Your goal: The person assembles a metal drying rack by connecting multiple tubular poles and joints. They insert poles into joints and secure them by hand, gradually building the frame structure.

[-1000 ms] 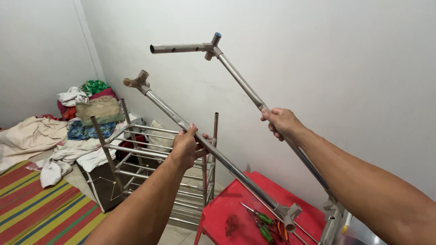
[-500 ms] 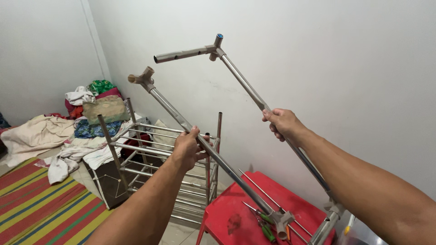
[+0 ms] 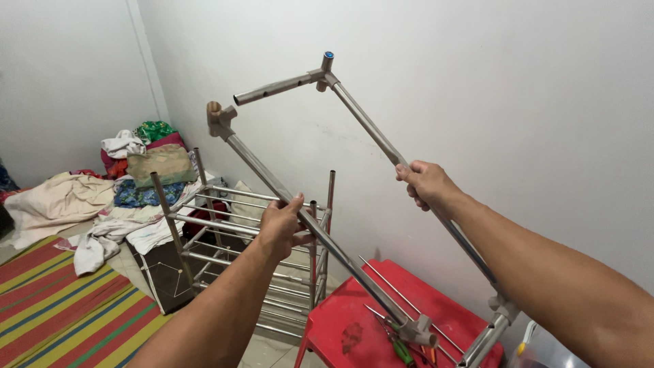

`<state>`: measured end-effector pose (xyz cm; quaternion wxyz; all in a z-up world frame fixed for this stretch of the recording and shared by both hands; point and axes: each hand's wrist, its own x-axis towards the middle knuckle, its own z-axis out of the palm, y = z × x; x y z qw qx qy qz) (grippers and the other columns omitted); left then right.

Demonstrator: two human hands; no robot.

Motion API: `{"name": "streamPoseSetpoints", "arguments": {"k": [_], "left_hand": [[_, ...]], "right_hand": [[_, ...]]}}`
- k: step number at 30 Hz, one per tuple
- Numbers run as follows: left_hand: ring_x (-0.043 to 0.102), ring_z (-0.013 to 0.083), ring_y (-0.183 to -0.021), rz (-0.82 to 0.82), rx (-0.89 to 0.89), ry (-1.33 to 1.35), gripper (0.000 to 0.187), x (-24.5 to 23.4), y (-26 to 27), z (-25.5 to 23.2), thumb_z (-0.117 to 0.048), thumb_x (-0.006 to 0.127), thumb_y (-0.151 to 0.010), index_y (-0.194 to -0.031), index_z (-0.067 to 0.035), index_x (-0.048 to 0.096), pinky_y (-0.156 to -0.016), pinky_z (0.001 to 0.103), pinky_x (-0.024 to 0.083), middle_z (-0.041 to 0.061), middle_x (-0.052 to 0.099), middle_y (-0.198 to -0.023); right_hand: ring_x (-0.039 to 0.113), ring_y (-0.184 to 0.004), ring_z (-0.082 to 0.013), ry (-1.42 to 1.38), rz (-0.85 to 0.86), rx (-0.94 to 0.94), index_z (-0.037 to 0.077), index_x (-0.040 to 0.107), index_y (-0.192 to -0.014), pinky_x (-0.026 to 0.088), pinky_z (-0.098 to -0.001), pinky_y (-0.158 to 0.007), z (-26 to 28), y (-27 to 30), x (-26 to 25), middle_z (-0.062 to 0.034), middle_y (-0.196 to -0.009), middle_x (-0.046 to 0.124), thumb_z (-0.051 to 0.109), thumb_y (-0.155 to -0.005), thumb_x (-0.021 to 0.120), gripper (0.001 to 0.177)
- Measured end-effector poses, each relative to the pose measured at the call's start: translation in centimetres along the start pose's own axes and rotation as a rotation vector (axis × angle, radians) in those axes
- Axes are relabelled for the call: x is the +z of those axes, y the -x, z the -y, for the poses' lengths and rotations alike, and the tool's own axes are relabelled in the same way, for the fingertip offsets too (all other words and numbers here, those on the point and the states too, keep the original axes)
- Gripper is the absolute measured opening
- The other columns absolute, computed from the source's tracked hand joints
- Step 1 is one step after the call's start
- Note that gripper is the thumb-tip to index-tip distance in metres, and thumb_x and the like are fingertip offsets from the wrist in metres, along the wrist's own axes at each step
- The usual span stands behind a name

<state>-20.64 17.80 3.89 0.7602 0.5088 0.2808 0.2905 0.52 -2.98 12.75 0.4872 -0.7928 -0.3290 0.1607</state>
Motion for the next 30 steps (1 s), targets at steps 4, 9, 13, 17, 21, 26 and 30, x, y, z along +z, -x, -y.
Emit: {"name": "streamPoseSetpoints", "arguments": {"k": [4,9,13,17,21,26,30], "left_hand": [[0.071,0.0283,-0.092,-0.027,-0.018,0.010,0.034,-0.1,0.3,0.0,-0.028,0.064,-0.098,-0.121,-0.009,0.047,-0.075,0.052,0.066,0.012,0.067,-0.104],[0.071,0.0281,-0.090,-0.086,0.017,-0.121,0.034,-0.7,1.4,-0.3,-0.029,0.063,-0.099,-0.122,-0.007,0.050,-0.072,0.048,0.067,0.014,0.067,-0.105],[0.072,0.0283,-0.086,-0.092,0.016,-0.087,0.033,-1.1,1.0,-0.7,-0.029,0.061,-0.100,-0.121,-0.006,0.050,-0.071,0.047,0.066,0.017,0.068,-0.107],[0.073,0.0259,-0.084,-0.089,0.054,-0.095,0.035,-1.8,0.5,-1.0,-0.032,0.057,-0.103,-0.117,0.000,0.057,-0.071,0.046,0.067,0.017,0.073,-0.108],[0.072,0.0256,-0.086,-0.123,0.046,-0.042,0.030,-2.6,0.3,-1.5,-0.030,0.054,-0.103,-0.117,-0.004,0.054,-0.074,0.046,0.068,0.014,0.070,-0.107],[0.066,0.0243,-0.090,-0.120,0.040,0.055,0.027,-3.6,-0.5,-0.8,-0.029,0.055,-0.105,-0.119,-0.006,0.055,-0.082,0.053,0.065,0.009,0.060,-0.101],[0.066,0.0267,-0.096,-0.107,0.010,0.225,0.025,-4.3,-1.0,-0.1,-0.027,0.050,-0.106,-0.122,-0.008,0.054,-0.092,0.059,0.057,0.008,0.061,-0.103]], "right_hand": [[0.043,-0.049,-0.0116,0.004,0.015,-0.029,0.009,0.062,-0.096,0.037,-0.0298,-0.044,0.0,-0.4,-0.6,-0.0008,-0.063,0.048,0.051,-0.098,0.059,0.042],[0.050,-0.051,-0.0125,0.049,-0.001,-0.022,0.009,0.063,-0.098,0.042,-0.0295,-0.046,0.2,-0.2,-0.6,-0.0028,-0.067,0.055,0.050,-0.097,0.058,0.041],[0.051,-0.051,-0.0128,0.038,0.005,-0.040,0.008,0.064,-0.101,0.041,-0.0305,-0.046,0.2,-0.6,-0.5,-0.0036,-0.069,0.056,0.049,-0.097,0.059,0.042],[0.051,-0.051,-0.0128,0.024,0.015,-0.049,0.008,0.064,-0.101,0.041,-0.0305,-0.045,0.3,-1.0,-0.4,-0.0038,-0.069,0.056,0.050,-0.097,0.059,0.042],[0.051,-0.051,-0.0132,0.026,0.011,-0.048,0.009,0.064,-0.100,0.041,-0.0305,-0.045,0.3,-1.1,-0.2,-0.0040,-0.068,0.055,0.050,-0.097,0.059,0.041],[0.049,-0.051,-0.0137,0.029,0.007,-0.032,0.009,0.064,-0.099,0.041,-0.0305,-0.045,0.2,-1.2,0.3,-0.0039,-0.068,0.056,0.049,-0.097,0.060,0.040],[0.049,-0.050,-0.0134,0.019,0.018,-0.043,0.009,0.064,-0.099,0.041,-0.0310,-0.045,0.1,-1.2,0.5,-0.0043,-0.068,0.056,0.047,-0.098,0.060,0.038]]}}
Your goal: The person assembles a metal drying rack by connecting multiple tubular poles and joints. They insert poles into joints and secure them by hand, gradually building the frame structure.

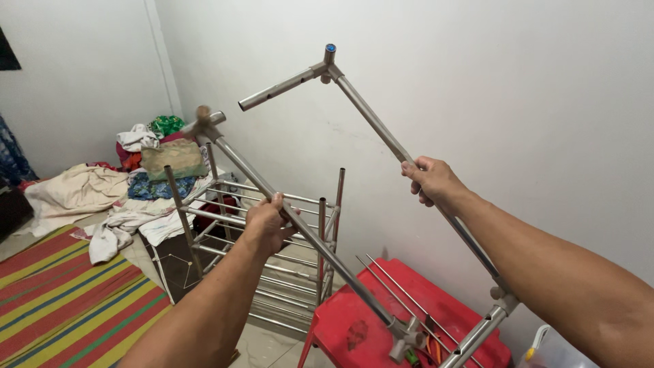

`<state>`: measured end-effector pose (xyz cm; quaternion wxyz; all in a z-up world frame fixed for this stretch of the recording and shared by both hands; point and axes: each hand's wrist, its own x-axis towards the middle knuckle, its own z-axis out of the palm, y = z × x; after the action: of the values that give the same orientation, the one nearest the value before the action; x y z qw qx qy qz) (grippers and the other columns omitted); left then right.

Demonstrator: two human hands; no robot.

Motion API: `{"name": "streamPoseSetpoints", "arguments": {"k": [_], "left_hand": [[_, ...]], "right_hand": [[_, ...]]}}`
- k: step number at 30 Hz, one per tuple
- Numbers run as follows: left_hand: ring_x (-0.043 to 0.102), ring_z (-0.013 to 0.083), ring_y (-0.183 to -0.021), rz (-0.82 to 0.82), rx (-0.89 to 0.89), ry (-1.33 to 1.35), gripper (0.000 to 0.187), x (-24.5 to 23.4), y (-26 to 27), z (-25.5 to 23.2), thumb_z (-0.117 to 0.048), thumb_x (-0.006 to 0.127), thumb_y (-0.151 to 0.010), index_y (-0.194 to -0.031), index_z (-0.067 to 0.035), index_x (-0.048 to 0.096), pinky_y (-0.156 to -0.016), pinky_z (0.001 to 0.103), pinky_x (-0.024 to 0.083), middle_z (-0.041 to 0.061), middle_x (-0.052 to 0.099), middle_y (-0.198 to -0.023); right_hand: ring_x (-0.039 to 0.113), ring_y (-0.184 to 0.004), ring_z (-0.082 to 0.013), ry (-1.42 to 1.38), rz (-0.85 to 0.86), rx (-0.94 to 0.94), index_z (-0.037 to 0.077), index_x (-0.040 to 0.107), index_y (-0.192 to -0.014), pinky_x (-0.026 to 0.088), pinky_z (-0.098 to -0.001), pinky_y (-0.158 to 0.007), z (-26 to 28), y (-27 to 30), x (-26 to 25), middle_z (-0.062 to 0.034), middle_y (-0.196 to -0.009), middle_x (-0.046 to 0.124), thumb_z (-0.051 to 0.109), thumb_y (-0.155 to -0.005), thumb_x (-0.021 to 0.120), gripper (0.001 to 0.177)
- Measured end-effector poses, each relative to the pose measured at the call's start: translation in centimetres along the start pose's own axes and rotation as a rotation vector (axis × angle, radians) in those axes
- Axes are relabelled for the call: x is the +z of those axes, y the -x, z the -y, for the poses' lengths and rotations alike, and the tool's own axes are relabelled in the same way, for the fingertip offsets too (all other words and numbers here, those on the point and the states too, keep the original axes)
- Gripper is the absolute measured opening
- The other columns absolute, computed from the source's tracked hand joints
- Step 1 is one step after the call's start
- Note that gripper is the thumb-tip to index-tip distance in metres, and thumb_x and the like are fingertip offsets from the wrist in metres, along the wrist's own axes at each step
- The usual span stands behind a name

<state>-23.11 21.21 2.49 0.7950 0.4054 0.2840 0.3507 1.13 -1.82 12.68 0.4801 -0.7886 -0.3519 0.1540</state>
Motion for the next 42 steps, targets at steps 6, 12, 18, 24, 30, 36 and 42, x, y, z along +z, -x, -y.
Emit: {"name": "streamPoseSetpoints", "arguments": {"k": [6,12,18,24,30,36,42], "left_hand": [[0.066,0.0249,-0.096,-0.047,-0.024,0.235,0.032,-0.3,-1.1,0.4,-0.028,0.036,-0.109,-0.120,-0.004,0.054,-0.092,0.056,0.054,0.011,0.063,-0.105],[0.056,0.0170,-0.072,-0.103,0.035,0.403,0.029,0.1,-1.5,-0.2,-0.033,0.042,-0.108,-0.106,-0.007,0.053,-0.072,0.038,0.053,0.007,0.057,-0.087],[0.050,0.0127,-0.063,-0.110,0.108,0.163,0.035,1.3,0.0,-1.4,-0.040,0.050,-0.106,-0.103,-0.006,0.047,-0.057,0.030,0.050,0.004,0.055,-0.082],[0.054,0.0131,-0.068,-0.077,0.157,-0.358,0.032,1.7,3.0,-3.2,-0.031,0.055,-0.102,-0.121,-0.006,0.047,-0.059,0.028,0.051,0.005,0.058,-0.086],[0.060,0.0150,-0.078,-0.069,0.214,-0.808,0.031,0.0,4.5,-3.4,-0.029,0.057,-0.102,-0.123,-0.007,0.057,-0.067,0.032,0.052,0.007,0.065,-0.093],[0.065,0.0195,-0.087,0.046,0.275,-1.196,0.036,-0.9,4.2,-3.9,-0.034,0.064,-0.099,-0.126,-0.011,0.067,-0.077,0.039,0.054,0.008,0.071,-0.101],[0.065,0.0188,-0.082,0.240,0.262,-1.404,0.034,0.5,2.0,-3.5,-0.034,0.069,-0.095,-0.125,-0.017,0.071,-0.075,0.039,0.052,0.008,0.072,-0.092]], "right_hand": [[0.047,-0.049,-0.0132,-0.014,-0.003,0.000,0.009,0.064,-0.099,0.040,-0.0312,-0.044,-0.1,0.0,0.1,-0.0044,-0.067,0.055,0.047,-0.098,0.060,0.039],[0.045,-0.049,-0.0123,-0.016,-0.006,0.010,0.009,0.064,-0.099,0.038,-0.0305,-0.044,0.0,0.5,0.3,-0.0039,-0.066,0.054,0.049,-0.098,0.060,0.040],[0.043,-0.048,-0.0120,-0.039,-0.039,0.015,0.008,0.063,-0.098,0.037,-0.0304,-0.043,0.3,0.8,0.5,-0.0036,-0.066,0.053,0.047,-0.099,0.059,0.039],[0.044,-0.048,-0.0112,-0.079,-0.111,-0.003,0.009,0.062,-0.097,0.037,-0.0305,-0.042,0.2,-0.1,0.3,-0.0028,-0.066,0.052,0.045,-0.100,0.058,0.036],[0.041,-0.049,-0.0104,-0.170,-0.202,0.054,0.011,0.058,-0.097,0.035,-0.0296,-0.044,-0.3,-0.7,-1.0,-0.0002,-0.067,0.049,0.046,-0.101,0.057,0.035],[0.042,-0.050,-0.0104,-0.145,-0.129,0.087,0.010,0.061,-0.099,0.036,-0.0300,-0.043,-0.7,-1.1,-1.8,0.0014,-0.066,0.046,0.044,-0.099,0.061,0.035],[0.042,-0.050,-0.0090,-0.160,0.047,0.165,0.008,0.064,-0.105,0.034,-0.0277,-0.042,-1.2,-0.8,0.1,-0.0029,-0.076,0.050,0.051,-0.094,0.064,0.045]]}}
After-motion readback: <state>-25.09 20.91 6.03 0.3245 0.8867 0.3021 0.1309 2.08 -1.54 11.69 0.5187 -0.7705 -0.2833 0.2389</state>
